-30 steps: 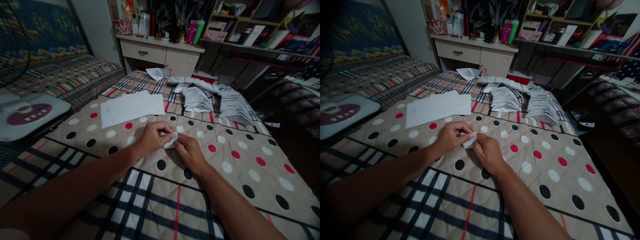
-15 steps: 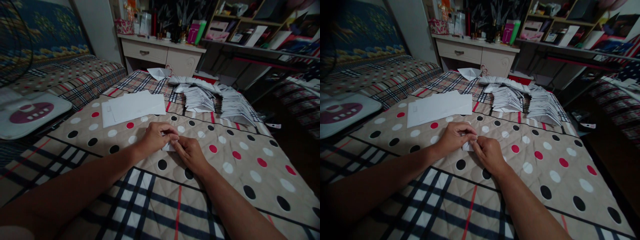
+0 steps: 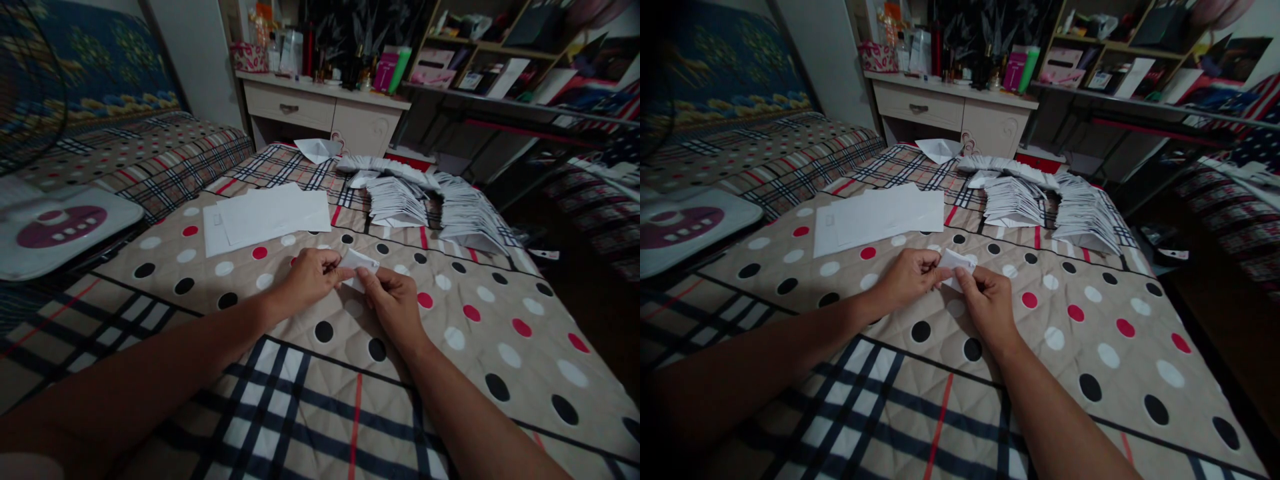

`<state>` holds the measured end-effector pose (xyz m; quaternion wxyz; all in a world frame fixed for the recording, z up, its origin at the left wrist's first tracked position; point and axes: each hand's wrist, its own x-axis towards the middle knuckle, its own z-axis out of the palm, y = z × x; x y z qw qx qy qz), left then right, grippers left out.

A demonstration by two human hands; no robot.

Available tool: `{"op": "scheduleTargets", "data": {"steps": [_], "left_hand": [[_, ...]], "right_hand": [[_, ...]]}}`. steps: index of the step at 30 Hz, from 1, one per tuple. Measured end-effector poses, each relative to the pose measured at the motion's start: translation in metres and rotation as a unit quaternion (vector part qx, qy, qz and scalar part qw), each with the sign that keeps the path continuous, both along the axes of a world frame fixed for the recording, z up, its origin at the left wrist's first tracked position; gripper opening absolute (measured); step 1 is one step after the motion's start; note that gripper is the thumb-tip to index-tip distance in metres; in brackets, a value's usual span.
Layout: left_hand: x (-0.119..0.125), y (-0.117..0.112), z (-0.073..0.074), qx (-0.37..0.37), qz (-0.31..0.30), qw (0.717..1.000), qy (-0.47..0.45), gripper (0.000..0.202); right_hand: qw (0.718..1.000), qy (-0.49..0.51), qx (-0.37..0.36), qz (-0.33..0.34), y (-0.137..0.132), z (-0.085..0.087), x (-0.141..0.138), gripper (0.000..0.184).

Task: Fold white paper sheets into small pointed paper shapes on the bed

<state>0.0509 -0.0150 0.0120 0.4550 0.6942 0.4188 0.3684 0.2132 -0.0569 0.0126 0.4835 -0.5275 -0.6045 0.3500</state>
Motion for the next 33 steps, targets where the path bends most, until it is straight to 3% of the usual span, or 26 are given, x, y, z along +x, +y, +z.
{"op": "scheduleTargets", "data": {"steps": [6, 10, 17, 22, 25, 28, 33], "left_hand": [[-0.006, 0.004, -0.002, 0.013, -0.008, 0.999, 0.039, 0.035], [-0.005, 0.005, -0.001, -0.015, 0.008, 1.0, -0.002, 0.031], [-0.007, 0.009, -0.002, 0.038, 0.092, 0.994, -0.036, 0.032], [-0.003, 0.011, -0.004, -0.016, 0.068, 0.99, -0.119, 0.031], [0.001, 0.008, -0.005, -0.044, 0.005, 0.989, -0.143, 0.033], [0.003, 0.004, -0.006, -0.086, -0.038, 0.987, -0.128, 0.024], [0.0, -0.002, -0.001, -0.087, -0.016, 0.995, -0.043, 0.032]], "right_hand": [[0.99, 0.128, -0.052, 0.005, 0.003, 0.0, -0.002, 0.027], [0.991, 0.107, -0.081, 0.014, 0.002, -0.001, 0.003, 0.031], [0.984, 0.021, -0.137, 0.109, 0.001, 0.002, 0.002, 0.045], [0.989, 0.018, -0.118, 0.081, -0.003, 0.003, 0.0, 0.045], [0.992, 0.056, -0.103, 0.038, -0.003, 0.002, 0.0, 0.044], [0.991, 0.088, -0.096, 0.024, -0.002, 0.0, 0.0, 0.041], [0.993, 0.072, -0.089, 0.033, 0.001, -0.002, -0.002, 0.038]]}}
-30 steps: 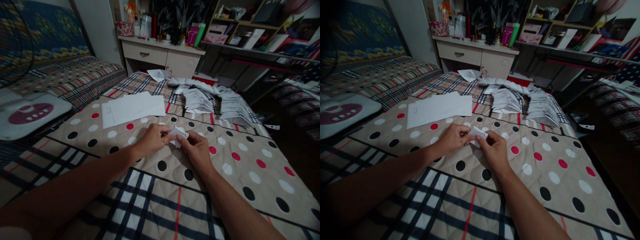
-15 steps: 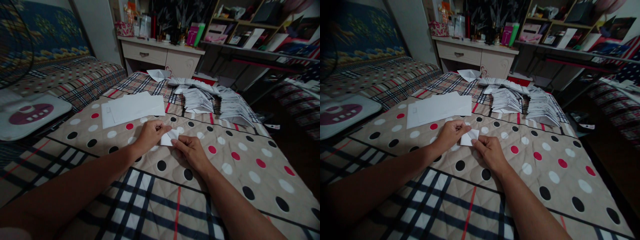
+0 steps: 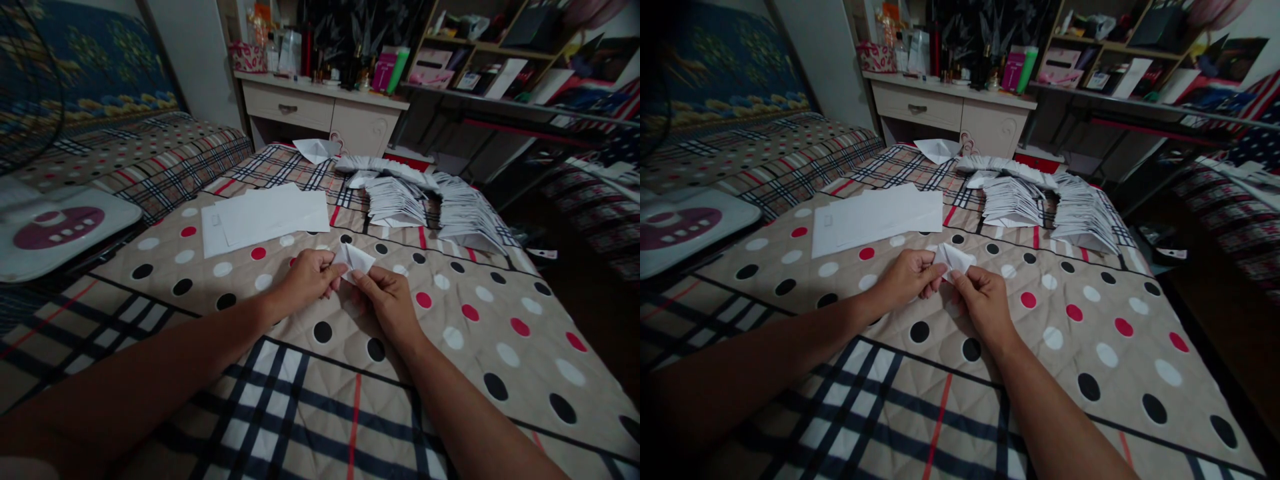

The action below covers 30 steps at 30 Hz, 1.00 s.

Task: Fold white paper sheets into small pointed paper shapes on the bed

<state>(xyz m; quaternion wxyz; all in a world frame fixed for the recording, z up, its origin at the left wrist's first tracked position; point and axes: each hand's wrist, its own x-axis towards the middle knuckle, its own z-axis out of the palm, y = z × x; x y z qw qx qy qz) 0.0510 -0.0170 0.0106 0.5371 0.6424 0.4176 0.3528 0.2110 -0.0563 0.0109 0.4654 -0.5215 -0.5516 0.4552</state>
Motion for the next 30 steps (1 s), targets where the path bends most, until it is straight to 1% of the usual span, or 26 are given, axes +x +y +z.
{"op": "scheduleTargets", "data": {"steps": [3, 5, 7, 9, 11, 14, 16, 17, 19, 22, 24, 26, 28, 30], "left_hand": [[-0.002, -0.002, 0.005, 0.055, 0.005, 0.996, 0.065, 0.038], [-0.002, -0.003, 0.008, 0.118, 0.013, 0.987, 0.106, 0.038], [-0.002, -0.002, 0.009, 0.186, 0.024, 0.972, 0.141, 0.038], [-0.002, -0.001, 0.007, 0.22, 0.025, 0.962, 0.162, 0.04], [-0.002, 0.001, 0.005, 0.225, 0.031, 0.962, 0.151, 0.039], [-0.002, 0.003, 0.001, 0.237, 0.067, 0.967, 0.064, 0.021], [-0.001, 0.004, 0.001, 0.266, 0.092, 0.96, 0.018, 0.013], [-0.002, 0.005, 0.002, 0.288, 0.101, 0.952, 0.012, 0.011], [-0.003, 0.005, 0.003, 0.353, 0.104, 0.93, 0.021, 0.011], [-0.005, 0.003, 0.007, 0.462, 0.083, 0.881, 0.064, 0.012], [-0.006, 0.001, 0.008, 0.515, 0.066, 0.849, 0.103, 0.012], [-0.006, -0.002, 0.01, 0.55, 0.05, 0.822, 0.137, 0.012], [-0.006, -0.004, 0.012, 0.57, 0.037, 0.804, 0.165, 0.013], [-0.006, -0.006, 0.013, 0.58, 0.031, 0.791, 0.191, 0.015]], "right_hand": [[0.999, 0.002, 0.027, -0.039, 0.0, 0.002, -0.002, 0.032], [0.998, 0.003, 0.037, -0.057, 0.0, 0.004, -0.002, 0.031], [0.998, -0.004, 0.039, -0.058, -0.001, 0.004, -0.001, 0.033], [0.998, -0.013, 0.041, -0.055, -0.001, 0.003, 0.001, 0.035], [0.997, -0.022, 0.049, -0.051, -0.001, 0.0, 0.002, 0.034], [0.996, -0.051, 0.067, -0.033, -0.001, -0.004, 0.004, 0.031], [0.99, -0.094, 0.095, -0.032, -0.001, -0.004, 0.003, 0.033], [0.984, -0.123, 0.12, -0.037, -0.002, -0.004, 0.003, 0.033], [0.963, -0.183, 0.191, -0.056, -0.002, -0.001, 0.002, 0.026], [0.92, -0.254, 0.29, -0.077, -0.003, 0.002, 0.001, 0.014], [0.897, -0.292, 0.321, -0.083, -0.005, 0.004, 0.0, 0.014], [0.875, -0.328, 0.346, -0.08, -0.006, 0.004, 0.001, 0.016], [0.856, -0.354, 0.37, -0.07, -0.007, 0.005, 0.001, 0.019], [0.851, -0.357, 0.38, -0.058, -0.008, 0.005, 0.001, 0.023]]}}
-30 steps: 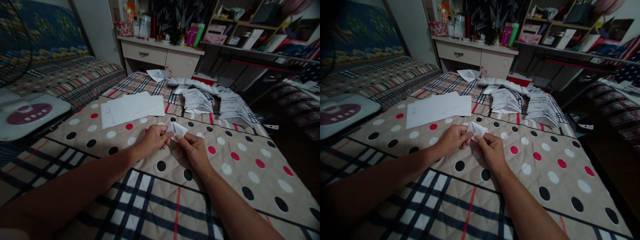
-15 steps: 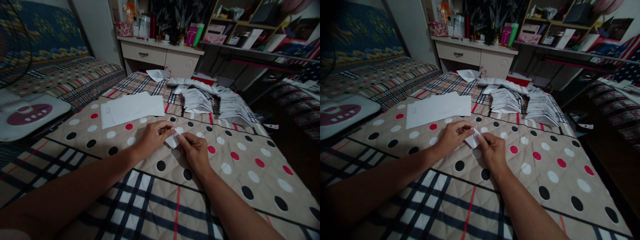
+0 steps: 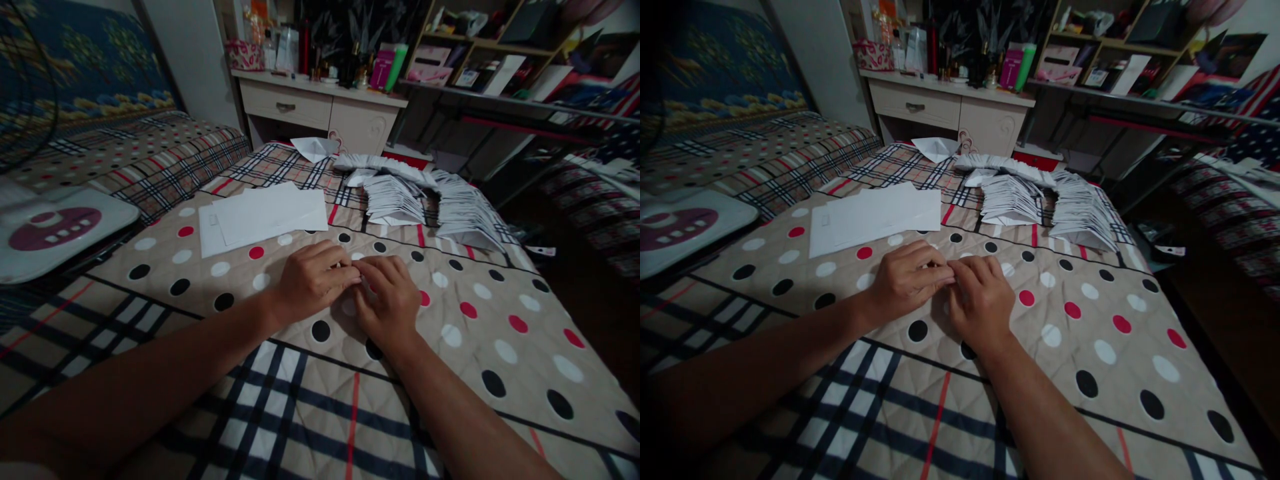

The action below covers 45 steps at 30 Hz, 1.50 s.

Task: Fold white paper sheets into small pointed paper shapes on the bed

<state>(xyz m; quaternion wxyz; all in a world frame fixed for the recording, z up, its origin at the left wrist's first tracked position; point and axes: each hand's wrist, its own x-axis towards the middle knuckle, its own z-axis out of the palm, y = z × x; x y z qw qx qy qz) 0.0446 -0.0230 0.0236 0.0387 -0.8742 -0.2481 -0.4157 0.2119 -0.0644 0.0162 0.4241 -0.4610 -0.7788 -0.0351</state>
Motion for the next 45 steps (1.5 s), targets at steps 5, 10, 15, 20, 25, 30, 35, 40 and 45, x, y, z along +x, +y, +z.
{"op": "scheduleTargets", "data": {"steps": [5, 10, 15, 20, 25, 30, 35, 40, 45], "left_hand": [[-0.002, -0.001, 0.001, 0.023, 0.012, 0.999, 0.031, 0.016], [-0.003, 0.006, -0.003, 0.041, 0.011, 0.999, 0.031, 0.012], [-0.007, 0.013, -0.006, 0.055, 0.029, 0.998, 0.023, 0.011], [-0.009, 0.014, -0.005, 0.053, 0.038, 0.997, 0.038, 0.011], [-0.008, 0.014, -0.007, 0.015, 0.053, 0.997, 0.061, 0.01], [-0.009, 0.014, -0.009, 0.001, 0.032, 0.993, 0.116, 0.014], [-0.009, 0.007, -0.003, -0.032, 0.058, 0.985, 0.162, 0.007], [-0.006, 0.004, 0.001, -0.052, 0.083, 0.979, 0.18, 0.035], [-0.01, 0.011, 0.002, -0.045, 0.165, 0.966, 0.196, 0.024]], "right_hand": [[0.998, 0.045, -0.042, 0.033, 0.001, -0.001, -0.002, 0.028], [0.996, 0.076, -0.046, 0.033, 0.003, -0.005, 0.0, 0.028], [0.995, 0.1, -0.032, 0.003, 0.008, -0.005, 0.003, 0.026], [0.982, 0.175, -0.043, -0.055, 0.015, -0.004, 0.01, 0.024], [0.959, 0.239, -0.098, -0.113, 0.018, -0.007, 0.015, 0.023], [0.927, 0.324, -0.145, -0.118, 0.021, -0.011, 0.018, 0.025], [0.915, 0.346, -0.175, -0.109, 0.024, -0.018, 0.028, 0.022], [0.915, 0.334, -0.203, -0.096, 0.023, -0.022, 0.03, 0.022], [0.938, 0.263, -0.214, -0.076, 0.018, -0.015, 0.02, 0.024]]}}
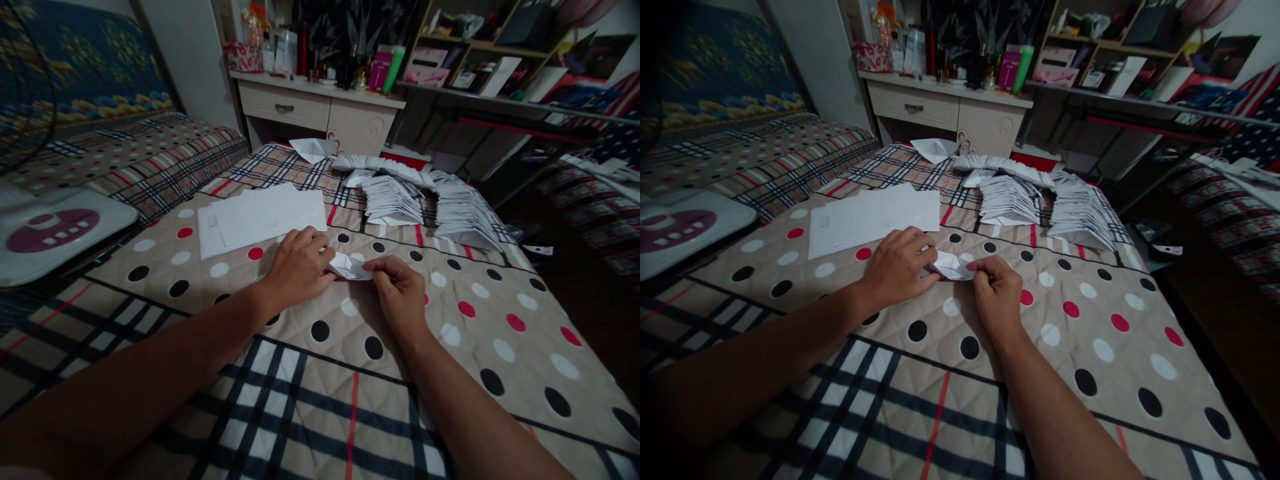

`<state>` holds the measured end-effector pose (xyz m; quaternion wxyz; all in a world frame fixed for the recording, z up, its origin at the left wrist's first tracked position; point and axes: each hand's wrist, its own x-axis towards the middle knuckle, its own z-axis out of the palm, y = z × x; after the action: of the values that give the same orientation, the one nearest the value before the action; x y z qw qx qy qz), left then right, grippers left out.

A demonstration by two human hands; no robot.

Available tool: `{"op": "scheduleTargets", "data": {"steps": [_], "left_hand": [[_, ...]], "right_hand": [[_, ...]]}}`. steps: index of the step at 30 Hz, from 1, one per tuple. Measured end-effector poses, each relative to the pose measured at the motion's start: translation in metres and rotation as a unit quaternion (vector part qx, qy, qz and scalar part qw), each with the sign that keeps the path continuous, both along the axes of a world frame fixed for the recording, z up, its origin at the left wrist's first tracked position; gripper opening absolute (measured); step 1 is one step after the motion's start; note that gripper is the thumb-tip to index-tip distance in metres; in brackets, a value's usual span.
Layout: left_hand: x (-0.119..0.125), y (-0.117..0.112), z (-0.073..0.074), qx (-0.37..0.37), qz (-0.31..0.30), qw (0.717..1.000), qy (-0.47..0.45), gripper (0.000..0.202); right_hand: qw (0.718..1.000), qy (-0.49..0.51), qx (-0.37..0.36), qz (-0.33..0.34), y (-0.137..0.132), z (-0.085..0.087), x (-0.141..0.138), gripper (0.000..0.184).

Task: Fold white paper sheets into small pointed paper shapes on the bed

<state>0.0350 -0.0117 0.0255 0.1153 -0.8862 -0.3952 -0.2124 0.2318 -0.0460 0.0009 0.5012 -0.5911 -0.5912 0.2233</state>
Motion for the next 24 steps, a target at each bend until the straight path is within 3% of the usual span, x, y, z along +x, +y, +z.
{"op": "scheduleTargets", "data": {"steps": [2, 9, 15, 19, 24], "left_hand": [[-0.002, 0.002, 0.0, 0.001, 0.003, 1.0, 0.002, 0.02], [0.0, 0.007, -0.005, -0.059, -0.105, 0.992, -0.023, 0.011], [-0.003, 0.013, -0.013, -0.116, -0.085, 0.984, -0.102, 0.011], [-0.004, 0.015, -0.019, -0.109, -0.073, 0.976, -0.173, 0.007], [-0.001, 0.013, -0.021, -0.067, -0.1, 0.969, -0.214, 0.014]], "right_hand": [[0.999, -0.033, 0.019, 0.014, -0.003, 0.003, -0.004, 0.024], [0.991, -0.097, 0.064, 0.068, -0.008, 0.008, -0.01, 0.026], [0.994, -0.108, 0.0, -0.008, -0.005, 0.006, -0.005, 0.022], [0.991, -0.124, -0.011, 0.037, -0.007, 0.011, -0.006, 0.015], [0.994, -0.094, -0.039, 0.036, -0.007, 0.01, -0.01, 0.044]]}}
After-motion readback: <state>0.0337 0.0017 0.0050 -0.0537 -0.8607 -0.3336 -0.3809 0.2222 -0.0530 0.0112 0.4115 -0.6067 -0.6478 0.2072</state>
